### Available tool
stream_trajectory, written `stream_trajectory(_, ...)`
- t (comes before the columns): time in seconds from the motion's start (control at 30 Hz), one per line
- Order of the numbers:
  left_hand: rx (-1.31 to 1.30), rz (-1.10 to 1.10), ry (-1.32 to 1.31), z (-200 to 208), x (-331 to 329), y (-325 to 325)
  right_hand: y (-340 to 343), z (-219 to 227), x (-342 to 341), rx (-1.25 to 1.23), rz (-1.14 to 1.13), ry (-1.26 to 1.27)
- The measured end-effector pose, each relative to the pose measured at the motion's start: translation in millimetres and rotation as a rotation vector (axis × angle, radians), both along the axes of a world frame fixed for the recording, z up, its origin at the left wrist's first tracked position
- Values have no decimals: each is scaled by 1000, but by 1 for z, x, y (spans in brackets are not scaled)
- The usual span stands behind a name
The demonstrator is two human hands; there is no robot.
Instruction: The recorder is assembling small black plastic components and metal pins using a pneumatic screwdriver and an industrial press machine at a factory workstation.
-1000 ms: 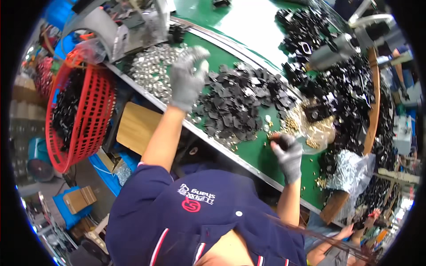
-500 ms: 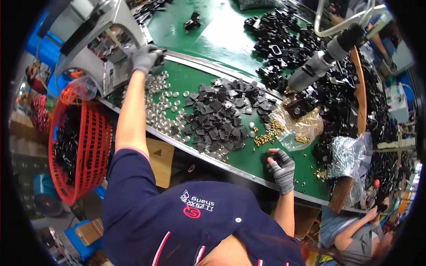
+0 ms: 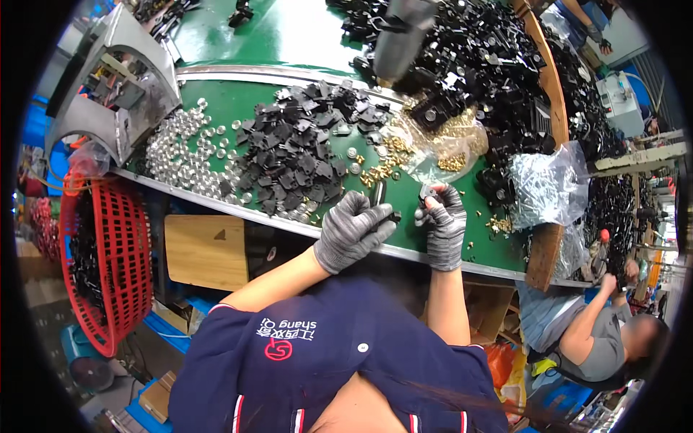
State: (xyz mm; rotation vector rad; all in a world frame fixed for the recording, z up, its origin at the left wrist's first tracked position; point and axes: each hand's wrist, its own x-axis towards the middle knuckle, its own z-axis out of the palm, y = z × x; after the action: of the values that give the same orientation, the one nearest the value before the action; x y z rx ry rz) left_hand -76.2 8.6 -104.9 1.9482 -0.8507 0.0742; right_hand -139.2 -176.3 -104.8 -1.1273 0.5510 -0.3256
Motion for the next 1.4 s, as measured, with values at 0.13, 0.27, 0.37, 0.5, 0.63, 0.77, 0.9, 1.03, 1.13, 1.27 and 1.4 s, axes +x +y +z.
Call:
stream_trajectory(0.13,148,-77,-1,5,-10,2,-3,1,-9,50,43,-5)
stream_trajectory(0.27,44,-38,87,44,-7,10,-3,1,-9,83,102,-4)
stream_trajectory(0.37,77,-175,-295,34,24,17,-4,-2,-8,75,108,-22)
stream_trajectory(0.5,295,-491,-526,35,56,3,-6,-2,-10,-11,52,18)
stream_trajectory(0.63,299,-364,-294,21,37,5,-10,-2,-20,-382,109,177)
stream_trajectory(0.77,214,-286,-284,10,30,6,-1,13,-20,-680,67,-20)
stream_trajectory(0.9,-214,-73,-17,27,15,-1,5,34,-9,-1113,152,-262)
stream_trajectory(1.03,-87,-361,204,46,27,-8,8,28,-10,-955,212,-232)
stream_trajectory(1.13,-53,-385,121,32,33,-11,8,19,-12,-966,215,-223)
stream_trajectory(1.27,74,-373,25,36,30,-14,14,18,-22,-929,161,-115)
stream_trajectory(1.4,140,-354,-50,35,29,-15,23,11,-36,-893,144,-35)
